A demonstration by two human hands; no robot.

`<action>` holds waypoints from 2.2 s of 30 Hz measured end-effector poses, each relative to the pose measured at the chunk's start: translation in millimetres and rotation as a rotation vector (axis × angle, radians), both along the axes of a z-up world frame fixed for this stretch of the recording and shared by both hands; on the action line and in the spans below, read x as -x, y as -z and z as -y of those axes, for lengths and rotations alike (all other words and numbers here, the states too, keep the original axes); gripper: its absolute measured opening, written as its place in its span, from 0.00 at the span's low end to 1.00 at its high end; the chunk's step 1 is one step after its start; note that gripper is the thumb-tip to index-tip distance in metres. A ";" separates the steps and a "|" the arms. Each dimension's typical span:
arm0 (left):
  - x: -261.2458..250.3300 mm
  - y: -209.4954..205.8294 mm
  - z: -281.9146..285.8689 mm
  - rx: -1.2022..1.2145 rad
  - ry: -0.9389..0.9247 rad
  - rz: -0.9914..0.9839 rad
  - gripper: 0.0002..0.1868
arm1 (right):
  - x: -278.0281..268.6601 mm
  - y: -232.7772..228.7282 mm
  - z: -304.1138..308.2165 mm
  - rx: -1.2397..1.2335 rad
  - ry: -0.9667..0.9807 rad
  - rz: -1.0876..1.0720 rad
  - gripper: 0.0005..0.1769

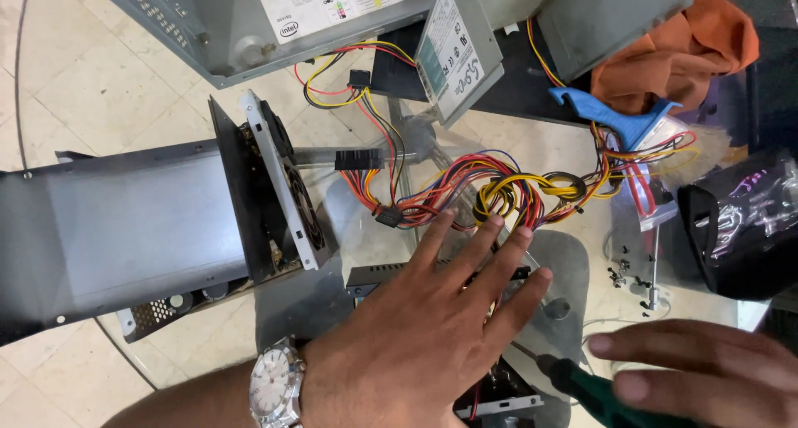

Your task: The person uses a screwdriver to remove screws from a computer power supply unit placed on a glass table. They manipulate the casing and internal components, including wires and a fan, while working on the device.

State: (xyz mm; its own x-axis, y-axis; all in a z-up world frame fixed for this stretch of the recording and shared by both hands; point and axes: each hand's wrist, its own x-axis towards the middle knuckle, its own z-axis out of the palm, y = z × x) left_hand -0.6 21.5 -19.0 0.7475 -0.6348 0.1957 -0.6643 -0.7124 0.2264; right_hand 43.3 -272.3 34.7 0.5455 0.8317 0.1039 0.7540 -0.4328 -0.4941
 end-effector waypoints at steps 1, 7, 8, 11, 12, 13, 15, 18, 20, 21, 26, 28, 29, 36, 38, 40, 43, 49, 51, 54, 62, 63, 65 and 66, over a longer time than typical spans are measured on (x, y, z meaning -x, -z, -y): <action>0.7 1.3 0.8 0.002 -0.005 -0.011 0.84 | -2.5 -14.1 -28.7 -0.076 -0.032 -0.076 0.15; -0.3 0.6 -0.9 -0.013 0.012 -0.019 0.81 | -15.5 11.0 11.9 -0.009 -0.035 -0.090 0.21; 0.4 1.1 -0.7 -0.012 0.012 -0.018 0.81 | -9.7 2.2 -3.0 -0.009 -0.036 -0.089 0.21; 1.6 1.1 -1.6 0.023 0.000 -0.026 0.63 | 0.6 -12.8 -27.6 -0.028 0.040 -0.095 0.21; 1.6 0.0 -1.9 0.003 -0.003 -0.009 0.70 | 0.7 -11.6 -21.4 0.003 0.018 -0.076 0.21; 1.4 -1.4 -1.9 -0.016 -0.005 0.007 0.77 | 0.7 -10.6 -14.8 0.035 -0.004 -0.057 0.21; -0.3 -3.0 -2.5 -0.008 -0.007 -0.005 0.75 | -4.8 -14.5 -27.2 -0.008 -0.050 -0.087 0.22; 0.2 -0.7 -0.7 0.007 0.000 -0.027 0.72 | -18.6 16.4 25.2 0.137 -0.195 -0.284 0.29; 0.2 0.0 -0.6 0.007 0.002 -0.024 0.71 | -25.6 33.8 55.8 0.320 -0.296 -0.440 0.36; 0.1 -0.8 -0.9 0.004 -0.001 -0.017 0.73 | -25.8 34.8 58.0 0.374 -0.253 -0.446 0.36; 0.7 -4.2 -0.5 -0.019 -0.002 0.005 0.77 | -16.4 -1.0 18.0 0.176 -0.290 -0.385 0.31; 0.7 -5.7 -1.1 0.004 0.010 -0.011 0.76 | -5.6 -24.4 -12.7 0.084 -0.068 -0.330 0.31; 0.5 -5.4 -2.0 0.003 0.011 -0.014 0.76 | -10.0 -17.0 -5.7 0.083 -0.067 -0.333 0.31; 1.9 -7.0 -2.6 0.048 0.031 -0.053 0.77 | 1.2 3.7 13.0 0.122 0.041 -0.282 0.26; 2.3 -6.9 -0.8 0.046 0.021 -0.049 0.79 | 5.5 -4.6 -0.5 0.074 0.144 -0.248 0.23; 2.1 -5.9 0.4 0.011 0.015 -0.029 0.82 | 2.0 -8.4 -8.9 0.016 -0.017 -0.242 0.26; 1.5 -8.1 -1.1 0.045 0.027 -0.060 0.79 | 6.2 1.3 10.8 0.116 0.097 -0.244 0.26; 1.7 -10.7 -0.5 0.024 0.015 -0.042 0.76 | 2.6 -13.9 -35.0 -0.115 0.032 -0.419 0.23; 1.8 -8.6 -1.1 0.024 0.014 -0.048 0.78 | -7.3 -4.0 -21.5 -0.071 -0.046 -0.472 0.22; 1.9 -9.5 -0.9 0.034 0.025 -0.052 0.79 | 4.2 -9.6 -20.9 -0.019 0.025 -0.457 0.20; 5.4 -12.3 -0.1 0.020 0.014 -0.024 0.89 | 34.8 -27.9 -51.3 -0.164 0.255 -0.068 0.17; 5.3 -13.3 -0.2 0.028 0.013 -0.017 0.90 | 35.3 -26.9 -51.7 -0.199 0.240 -0.019 0.18; 4.7 -15.1 -0.3 0.030 0.015 -0.007 0.91 | 37.3 -28.1 -49.5 -0.240 0.228 0.033 0.19; 4.5 -16.3 -1.3 0.037 0.007 0.008 0.90 | 38.2 -29.7 -47.7 -0.259 0.267 0.019 0.20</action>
State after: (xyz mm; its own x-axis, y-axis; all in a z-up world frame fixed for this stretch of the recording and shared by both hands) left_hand -5.1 22.8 -2.7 0.7414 -0.6322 0.2251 -0.6711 -0.6991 0.2468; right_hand 5.1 -224.5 64.4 0.7354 0.6052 0.3046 0.6418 -0.4780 -0.5997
